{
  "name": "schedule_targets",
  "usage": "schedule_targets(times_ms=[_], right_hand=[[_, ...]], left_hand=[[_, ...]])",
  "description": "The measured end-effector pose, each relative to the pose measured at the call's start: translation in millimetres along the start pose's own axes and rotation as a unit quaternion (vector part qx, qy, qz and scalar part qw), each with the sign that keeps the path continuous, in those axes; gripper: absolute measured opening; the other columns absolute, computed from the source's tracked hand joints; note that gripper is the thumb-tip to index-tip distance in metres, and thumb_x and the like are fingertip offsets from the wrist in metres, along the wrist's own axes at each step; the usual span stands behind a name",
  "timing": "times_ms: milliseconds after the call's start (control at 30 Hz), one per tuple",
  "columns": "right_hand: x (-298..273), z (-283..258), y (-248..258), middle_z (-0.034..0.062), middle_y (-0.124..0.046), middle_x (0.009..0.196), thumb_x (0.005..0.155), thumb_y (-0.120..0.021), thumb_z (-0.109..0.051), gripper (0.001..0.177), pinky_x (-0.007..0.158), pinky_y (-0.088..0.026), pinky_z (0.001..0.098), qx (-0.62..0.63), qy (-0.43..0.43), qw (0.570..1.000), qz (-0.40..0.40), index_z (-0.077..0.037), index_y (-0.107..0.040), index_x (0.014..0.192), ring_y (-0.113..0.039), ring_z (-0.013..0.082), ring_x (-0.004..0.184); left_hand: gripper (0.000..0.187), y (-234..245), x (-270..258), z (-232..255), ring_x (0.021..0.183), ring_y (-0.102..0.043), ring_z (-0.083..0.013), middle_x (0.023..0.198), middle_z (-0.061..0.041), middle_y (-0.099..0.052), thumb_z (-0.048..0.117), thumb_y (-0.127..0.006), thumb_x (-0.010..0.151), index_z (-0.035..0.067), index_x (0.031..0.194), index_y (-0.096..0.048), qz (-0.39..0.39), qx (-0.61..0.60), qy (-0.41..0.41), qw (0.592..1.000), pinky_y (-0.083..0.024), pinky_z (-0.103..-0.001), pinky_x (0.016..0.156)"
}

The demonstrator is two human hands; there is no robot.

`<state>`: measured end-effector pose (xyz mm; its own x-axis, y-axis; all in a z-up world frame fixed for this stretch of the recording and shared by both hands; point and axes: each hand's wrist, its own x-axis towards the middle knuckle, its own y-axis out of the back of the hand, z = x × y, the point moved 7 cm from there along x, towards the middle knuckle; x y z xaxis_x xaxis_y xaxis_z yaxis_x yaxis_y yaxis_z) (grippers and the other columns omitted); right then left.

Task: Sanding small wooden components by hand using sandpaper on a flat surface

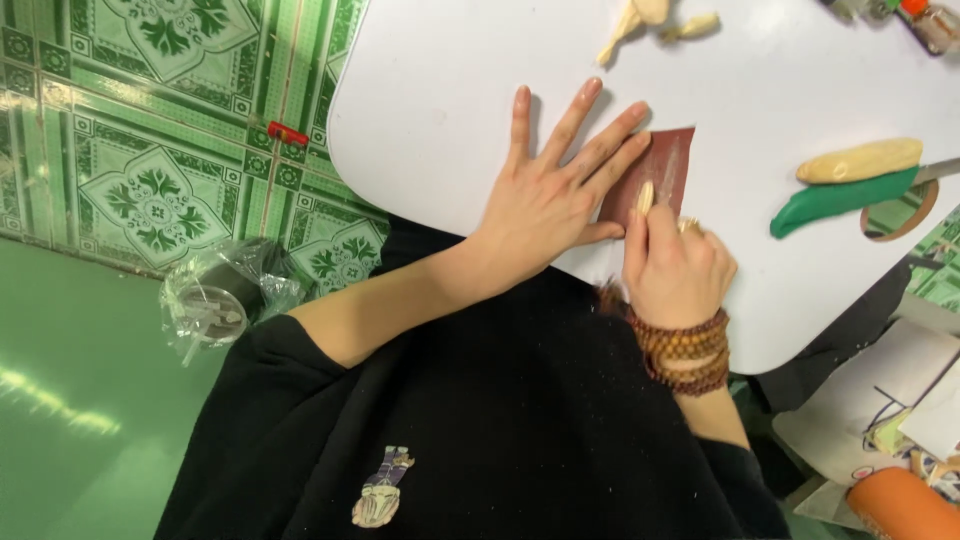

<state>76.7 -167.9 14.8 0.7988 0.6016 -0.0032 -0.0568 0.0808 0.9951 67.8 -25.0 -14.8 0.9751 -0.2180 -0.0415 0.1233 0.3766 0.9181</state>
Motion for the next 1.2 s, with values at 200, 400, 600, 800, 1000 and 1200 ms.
schedule_targets(times_ms=[200,400,600,800,1000,1200], right_hand=[[38.4,5.1,-3.9,0.0075,-0.058,0.066,0.110,-0.070,-0.029,0.030,0.049,-0.042,0.0458,-0.015,0.019,0.999,0.032,-0.014,-0.058,0.086,-0.057,0.0337,0.055],[7.0,1.5,-0.8,0.0046,-0.057,0.063,0.109,-0.070,-0.028,0.033,0.052,-0.047,0.0390,0.008,0.017,1.000,-0.005,-0.014,-0.060,0.081,-0.055,0.0257,0.051],[30.1,11.2,0.3,-0.0037,-0.057,0.062,0.115,-0.059,-0.038,0.027,0.050,-0.044,0.0360,-0.014,-0.021,0.999,0.030,-0.020,-0.068,0.097,-0.055,0.0219,0.049],[5.6,7.7,12.7,-0.0026,-0.056,0.061,0.116,-0.063,-0.036,0.034,0.044,-0.040,0.0345,-0.003,-0.022,1.000,0.020,-0.020,-0.063,0.086,-0.050,0.0205,0.047],[37.0,15.9,-4.7,-0.0058,-0.051,0.061,0.123,-0.047,-0.043,0.039,0.057,-0.044,0.0295,0.024,-0.034,0.998,-0.038,-0.016,-0.067,0.104,-0.046,0.0125,0.053],[2.7,11.1,9.4,-0.0036,-0.053,0.057,0.115,-0.064,-0.034,0.034,0.051,-0.045,0.0339,0.031,-0.013,0.999,0.035,-0.019,-0.063,0.084,-0.048,0.0181,0.044]], left_hand=[[0.110,4.8,3.2,1.9,0.155,-0.011,-0.0422,0.172,-0.002,-0.018,0.071,-0.085,0.092,0.016,0.169,-0.030,-0.003,-0.008,-0.002,1.000,-0.006,-0.086,0.113],[0.110,8.3,2.1,2.5,0.155,-0.016,-0.0393,0.171,-0.003,-0.022,0.082,-0.082,0.091,0.022,0.168,-0.031,0.010,0.054,-0.002,0.998,-0.013,-0.083,0.113],[0.105,6.8,11.0,6.8,0.155,0.001,-0.0428,0.173,-0.005,-0.010,0.082,-0.067,0.097,0.022,0.169,-0.020,-0.098,0.031,0.009,0.995,0.004,-0.085,0.110],[0.102,15.9,10.8,13.5,0.154,-0.004,-0.0430,0.172,-0.002,-0.013,0.091,-0.068,0.106,0.026,0.169,-0.022,-0.097,0.118,0.015,0.988,-0.007,-0.085,0.112],[0.106,14.1,16.1,12.8,0.154,0.004,-0.0439,0.174,-0.004,-0.004,0.095,-0.063,0.105,0.029,0.170,-0.011,-0.171,0.138,0.033,0.975,0.000,-0.084,0.112],[0.098,13.7,13.3,14.6,0.156,-0.006,-0.0431,0.173,-0.003,-0.013,0.097,-0.056,0.105,0.031,0.168,-0.019,-0.107,0.174,0.021,0.979,-0.009,-0.083,0.114]])
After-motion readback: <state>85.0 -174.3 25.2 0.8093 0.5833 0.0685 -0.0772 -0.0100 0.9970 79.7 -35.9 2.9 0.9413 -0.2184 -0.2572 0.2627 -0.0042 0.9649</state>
